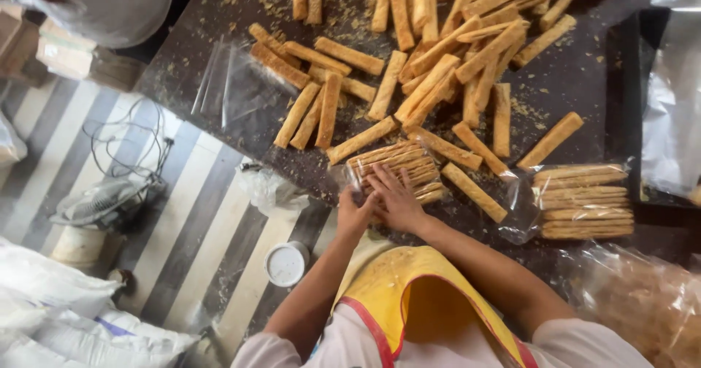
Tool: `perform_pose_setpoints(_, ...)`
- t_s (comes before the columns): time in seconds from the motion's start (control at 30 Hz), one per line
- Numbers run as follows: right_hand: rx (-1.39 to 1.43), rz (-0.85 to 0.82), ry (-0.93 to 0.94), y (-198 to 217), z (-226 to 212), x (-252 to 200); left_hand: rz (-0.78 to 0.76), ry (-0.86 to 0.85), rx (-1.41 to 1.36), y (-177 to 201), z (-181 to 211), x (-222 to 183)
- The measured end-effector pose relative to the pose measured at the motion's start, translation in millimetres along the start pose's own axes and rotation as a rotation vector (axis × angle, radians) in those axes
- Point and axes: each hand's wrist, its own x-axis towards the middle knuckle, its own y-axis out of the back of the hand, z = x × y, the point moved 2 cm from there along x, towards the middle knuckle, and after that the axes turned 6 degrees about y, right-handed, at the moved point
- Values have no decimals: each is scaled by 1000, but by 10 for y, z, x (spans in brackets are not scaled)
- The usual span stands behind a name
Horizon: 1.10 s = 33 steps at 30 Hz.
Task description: The person gathers fried pastry sticks from a pile on the table, aligns them into a neat bundle by hand, and slides the bundle into a clear plastic bag, repeating with more sticks. A coworker across the table also bags sticks while the person works through the pile.
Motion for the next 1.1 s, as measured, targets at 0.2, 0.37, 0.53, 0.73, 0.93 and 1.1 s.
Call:
perform_pose_setpoints(0.2,872,299,-255,234,291,-733,145,128,31,174,-191,275)
perform_pose_setpoints(0.37,536,676,-272,361,432,-1788,1,286,-498,537,-61,282)
perform_pose_setpoints(0.53,595,803,-487,418,361,-2592,61,254,-382,163,1229,-90)
perform_pose_setpoints(0.73,597,805,-628,175,303,-2863,-197,-261,1172,-1370,1661,-303)
perform_pose_setpoints(0.93,694,758,-553,246,224,-2759,-639,545,-405,-3069,680,-329)
perform_pose_setpoints(1.1,634,697,-656,285,278,-2832,-799,423,-75,-3482,366,-512)
